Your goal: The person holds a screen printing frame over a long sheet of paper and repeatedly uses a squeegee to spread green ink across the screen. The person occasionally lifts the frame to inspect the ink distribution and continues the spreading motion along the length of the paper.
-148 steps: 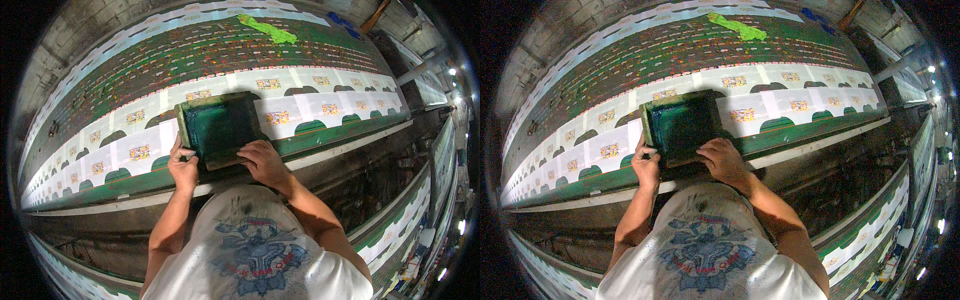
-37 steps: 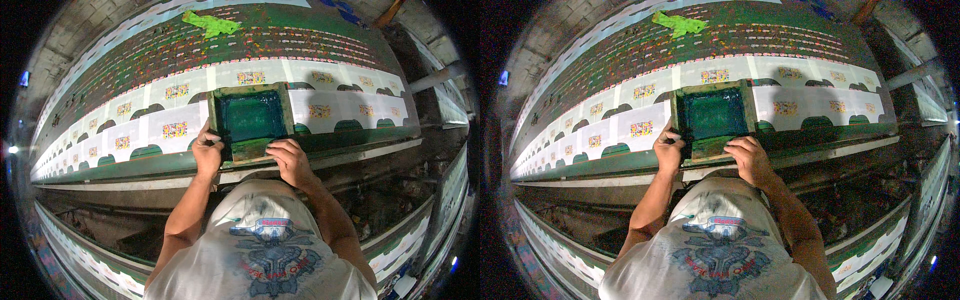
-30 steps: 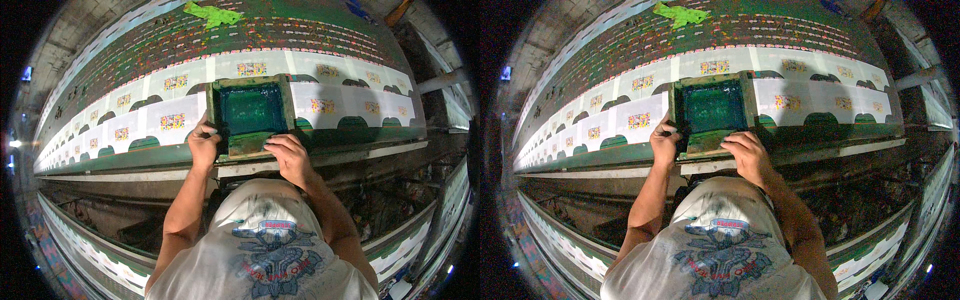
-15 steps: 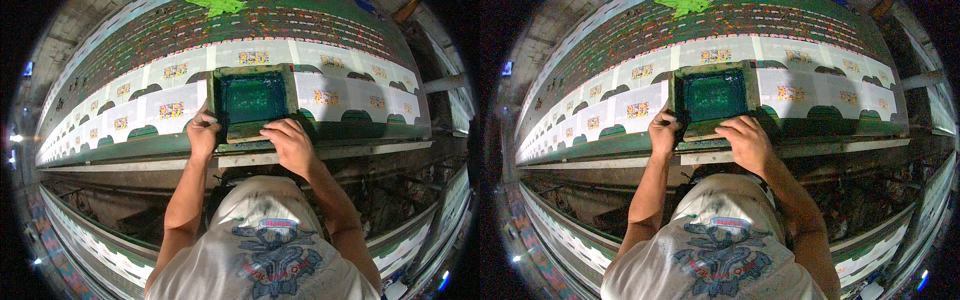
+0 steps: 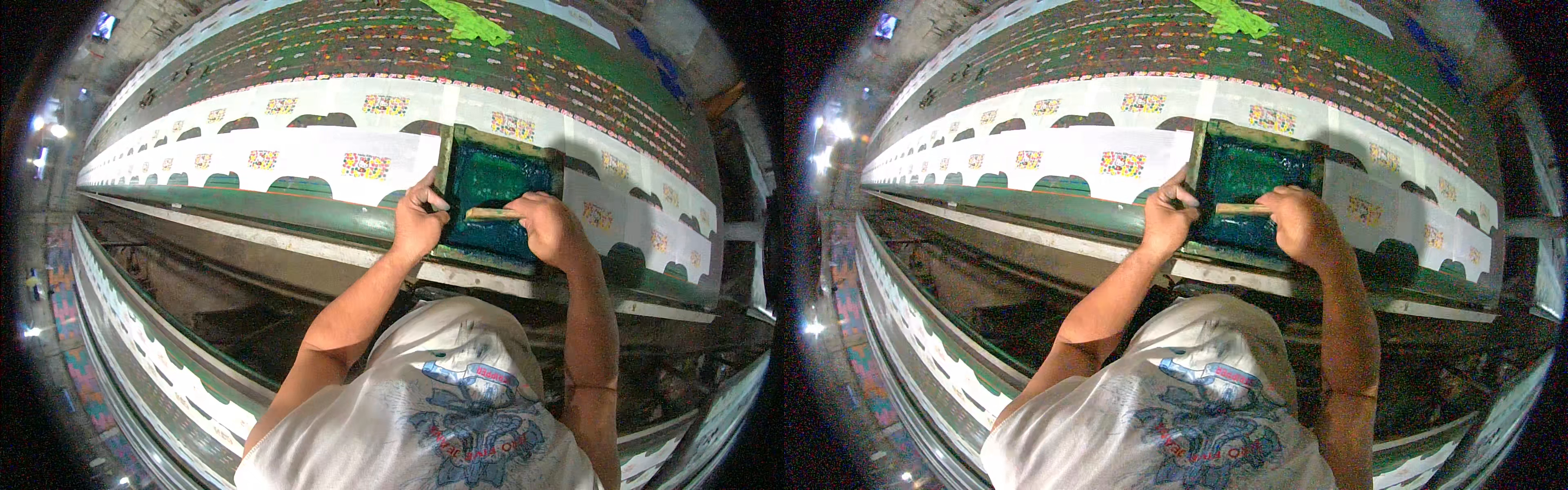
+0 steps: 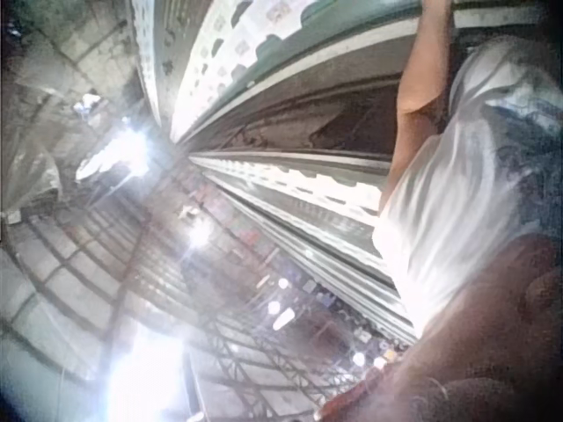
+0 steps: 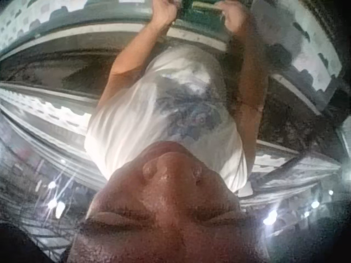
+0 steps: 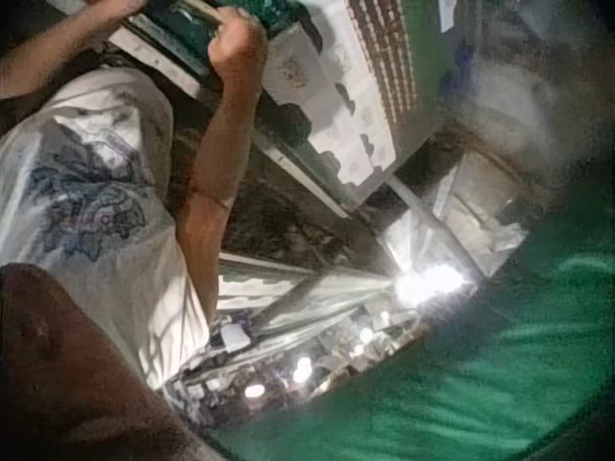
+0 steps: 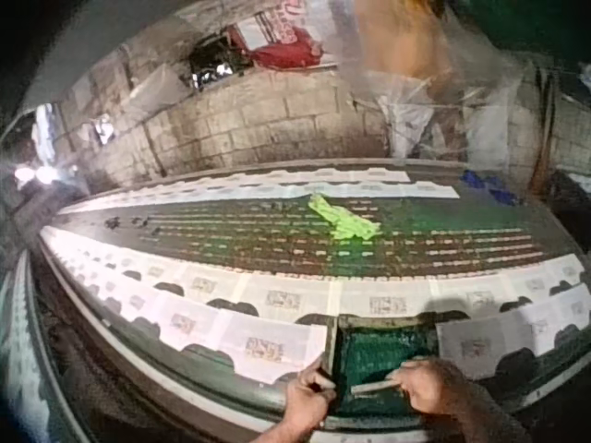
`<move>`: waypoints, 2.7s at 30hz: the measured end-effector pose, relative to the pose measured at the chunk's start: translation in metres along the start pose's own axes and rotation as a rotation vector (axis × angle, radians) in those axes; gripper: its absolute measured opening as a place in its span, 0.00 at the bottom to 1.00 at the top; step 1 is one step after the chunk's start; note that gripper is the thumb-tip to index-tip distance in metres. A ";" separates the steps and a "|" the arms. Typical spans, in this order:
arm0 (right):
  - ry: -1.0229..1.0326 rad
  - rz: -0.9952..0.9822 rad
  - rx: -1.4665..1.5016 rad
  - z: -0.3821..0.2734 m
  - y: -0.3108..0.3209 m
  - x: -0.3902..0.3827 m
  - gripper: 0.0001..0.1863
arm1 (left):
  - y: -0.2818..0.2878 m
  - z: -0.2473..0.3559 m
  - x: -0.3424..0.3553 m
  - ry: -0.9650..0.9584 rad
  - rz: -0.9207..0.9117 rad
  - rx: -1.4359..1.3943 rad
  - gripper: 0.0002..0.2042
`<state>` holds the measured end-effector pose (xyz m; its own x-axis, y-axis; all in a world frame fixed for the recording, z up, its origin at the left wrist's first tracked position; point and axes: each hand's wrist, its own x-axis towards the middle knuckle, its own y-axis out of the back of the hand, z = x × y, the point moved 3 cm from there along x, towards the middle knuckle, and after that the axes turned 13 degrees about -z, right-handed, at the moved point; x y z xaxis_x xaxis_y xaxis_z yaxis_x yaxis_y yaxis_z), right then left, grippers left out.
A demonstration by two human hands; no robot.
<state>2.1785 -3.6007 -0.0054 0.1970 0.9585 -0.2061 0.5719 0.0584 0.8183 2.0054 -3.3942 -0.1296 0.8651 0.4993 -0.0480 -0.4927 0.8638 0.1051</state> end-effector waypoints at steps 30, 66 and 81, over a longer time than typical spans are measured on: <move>-0.193 0.078 -0.116 -0.035 -0.039 -0.014 0.26 | 0.001 -0.004 0.003 -0.072 -0.035 -0.083 0.12; -0.005 0.526 0.190 0.150 -0.025 -0.270 0.19 | -0.251 0.031 0.001 -0.006 -0.010 -0.066 0.15; 0.078 0.532 0.192 0.162 -0.005 -0.271 0.16 | -0.256 0.028 0.003 -0.016 -0.012 -0.086 0.16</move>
<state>2.2513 -3.9056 -0.0409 0.4424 0.8603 0.2534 0.5460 -0.4825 0.6849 2.1372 -3.6154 -0.1284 0.8718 0.4887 -0.0331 -0.4883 0.8725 0.0191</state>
